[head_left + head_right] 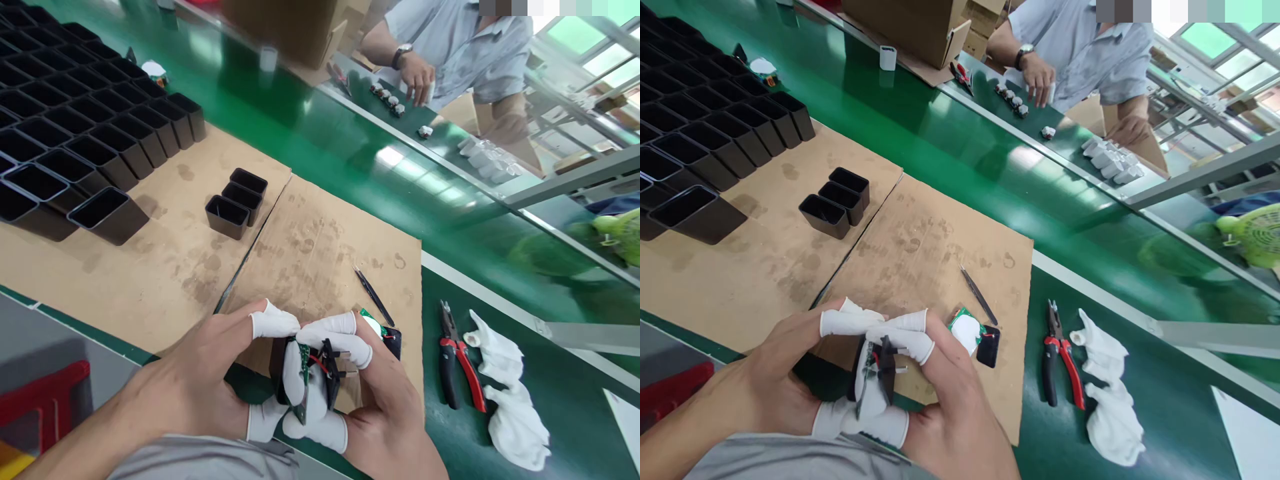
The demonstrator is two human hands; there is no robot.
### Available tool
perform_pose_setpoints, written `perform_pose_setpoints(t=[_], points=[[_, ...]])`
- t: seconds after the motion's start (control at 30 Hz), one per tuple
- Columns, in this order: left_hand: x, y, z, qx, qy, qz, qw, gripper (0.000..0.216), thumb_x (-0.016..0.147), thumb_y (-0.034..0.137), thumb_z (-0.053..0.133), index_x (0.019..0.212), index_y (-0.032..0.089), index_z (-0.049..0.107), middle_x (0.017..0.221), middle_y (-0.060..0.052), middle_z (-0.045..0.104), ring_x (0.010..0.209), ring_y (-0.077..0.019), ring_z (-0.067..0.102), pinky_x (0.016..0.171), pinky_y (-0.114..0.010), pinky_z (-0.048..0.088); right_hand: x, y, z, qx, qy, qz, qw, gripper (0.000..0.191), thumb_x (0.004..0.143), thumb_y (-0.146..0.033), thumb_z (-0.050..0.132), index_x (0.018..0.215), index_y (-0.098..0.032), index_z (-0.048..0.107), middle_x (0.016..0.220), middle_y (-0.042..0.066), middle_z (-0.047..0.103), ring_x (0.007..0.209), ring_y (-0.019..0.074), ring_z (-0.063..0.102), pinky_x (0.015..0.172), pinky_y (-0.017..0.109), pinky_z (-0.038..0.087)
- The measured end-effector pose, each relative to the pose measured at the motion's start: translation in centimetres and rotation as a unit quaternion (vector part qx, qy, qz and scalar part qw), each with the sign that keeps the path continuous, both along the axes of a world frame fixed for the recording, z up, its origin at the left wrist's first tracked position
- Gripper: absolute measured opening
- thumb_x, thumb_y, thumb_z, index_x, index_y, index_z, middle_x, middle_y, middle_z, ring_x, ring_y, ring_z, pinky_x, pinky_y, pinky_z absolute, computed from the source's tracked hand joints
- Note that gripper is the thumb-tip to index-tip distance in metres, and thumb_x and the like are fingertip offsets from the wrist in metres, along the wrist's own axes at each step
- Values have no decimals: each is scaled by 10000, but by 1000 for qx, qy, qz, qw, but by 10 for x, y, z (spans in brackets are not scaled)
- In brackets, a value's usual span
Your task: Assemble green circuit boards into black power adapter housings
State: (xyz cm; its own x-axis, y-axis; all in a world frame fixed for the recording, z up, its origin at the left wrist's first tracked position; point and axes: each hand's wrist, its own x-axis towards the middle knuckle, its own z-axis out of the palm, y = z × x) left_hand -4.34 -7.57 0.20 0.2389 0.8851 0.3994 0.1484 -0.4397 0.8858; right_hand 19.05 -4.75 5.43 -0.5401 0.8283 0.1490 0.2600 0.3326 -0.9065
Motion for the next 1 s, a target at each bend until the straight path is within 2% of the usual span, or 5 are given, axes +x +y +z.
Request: perform_pose_setpoints(t=[0.4, 0.53, 0.77, 0.93, 1.0], points=[[-2, 0, 2, -1, 9, -16, 1000, 773, 806, 80, 906, 1503, 281, 638, 1224, -55, 831, 1025, -217, 802, 826, -259, 656, 7, 2, -5, 5, 11, 21, 1000, 780, 864, -248, 1061, 1565, -362, 739, 1400, 108, 804, 1203, 335, 815, 951, 395, 718], [-1, -1, 0, 22, 12, -3, 1000, 835, 789, 90, 919, 1542, 277, 611, 1210, -53, 825, 986, -215, 788, 781, -259, 650, 7, 3, -4, 1, 6, 20, 1000, 760, 873, -270, 1059, 1560, -353, 744, 1390, 103, 807, 1199, 324, 814, 952, 383, 709], [0, 1, -4, 43, 20, 9, 999, 739, 879, 189, 896, 1548, 261, 592, 1141, -49, 807, 902, -200, 782, 722, -253, 646, -1, 6, -1, 0, 20, 14, 1000, 678, 911, -245, 1021, 1529, -352, 765, 1367, 111, 810, 1141, 322, 821, 908, 396, 705], [-1, -1, -1, 37, 22, 11, 999, 690, 902, 193, 891, 1516, 262, 584, 1185, -63, 811, 955, -212, 822, 796, -262, 679, -2, 4, 1, 15, 11, 10, 1000, 640, 925, -315, 1014, 1516, -339, 770, 1359, 117, 806, 1104, 318, 832, 888, 394, 716], [-1, -2, 2, 18, 22, 6, 1000, 710, 893, 182, 904, 1521, 283, 587, 1216, -59, 819, 989, -220, 838, 893, -293, 693, -1, 3, 0, 19, 2, 3, 1000, 647, 922, -322, 1017, 1519, -340, 767, 1357, 115, 802, 1106, 317, 830, 874, 386, 709]])
